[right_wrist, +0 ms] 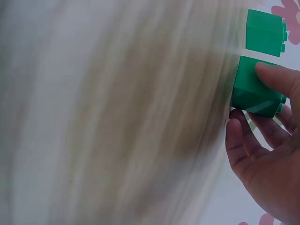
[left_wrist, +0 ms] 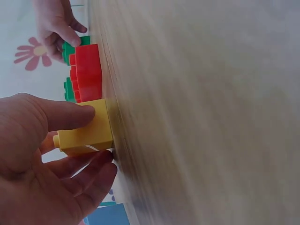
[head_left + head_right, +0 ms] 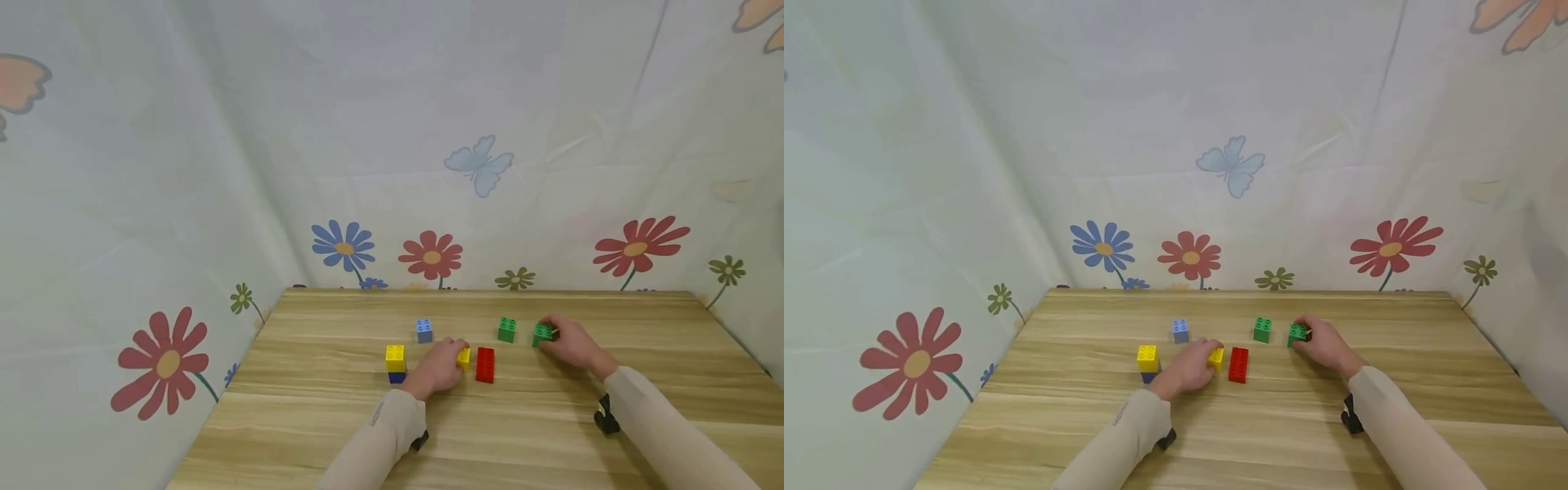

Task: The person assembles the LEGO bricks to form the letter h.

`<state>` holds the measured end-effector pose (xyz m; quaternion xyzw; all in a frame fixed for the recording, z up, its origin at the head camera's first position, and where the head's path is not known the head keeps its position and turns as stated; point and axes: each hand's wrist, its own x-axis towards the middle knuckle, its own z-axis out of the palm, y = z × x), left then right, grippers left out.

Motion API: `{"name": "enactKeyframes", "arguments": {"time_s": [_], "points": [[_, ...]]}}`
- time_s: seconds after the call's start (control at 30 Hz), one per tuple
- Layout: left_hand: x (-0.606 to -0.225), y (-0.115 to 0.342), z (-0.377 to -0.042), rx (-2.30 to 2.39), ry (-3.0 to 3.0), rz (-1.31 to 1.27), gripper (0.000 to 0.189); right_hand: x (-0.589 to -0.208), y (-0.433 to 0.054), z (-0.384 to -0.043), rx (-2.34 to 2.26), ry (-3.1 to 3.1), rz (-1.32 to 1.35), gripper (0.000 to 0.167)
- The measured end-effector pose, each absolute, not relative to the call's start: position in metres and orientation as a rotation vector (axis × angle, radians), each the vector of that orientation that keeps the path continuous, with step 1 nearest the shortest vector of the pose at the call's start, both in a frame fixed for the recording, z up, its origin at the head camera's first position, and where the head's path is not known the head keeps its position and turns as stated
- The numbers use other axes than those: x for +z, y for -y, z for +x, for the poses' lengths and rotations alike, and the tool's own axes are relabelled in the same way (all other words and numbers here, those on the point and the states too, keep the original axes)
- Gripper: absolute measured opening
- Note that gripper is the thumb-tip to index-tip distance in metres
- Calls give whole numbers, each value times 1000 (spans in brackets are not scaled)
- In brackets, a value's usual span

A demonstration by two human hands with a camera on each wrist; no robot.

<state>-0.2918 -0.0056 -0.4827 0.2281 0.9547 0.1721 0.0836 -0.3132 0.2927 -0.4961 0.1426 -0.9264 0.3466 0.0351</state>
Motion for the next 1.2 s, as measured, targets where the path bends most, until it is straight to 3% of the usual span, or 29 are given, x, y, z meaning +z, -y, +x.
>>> {"name": "enactKeyframes", "arguments": {"time_s": [0.63,0.87,1.2], "points": [[-473,5,-275,459,-2825,836,40,-493,-290,-294,991,2950,505,35],[-464,-2,-271,525,-2806,792,48,-490,-287,-290,988,2966,528,35],[-449,-18,-278,606,-2835,799,44,-486,-278,-290,998,2978,538,35]]}}
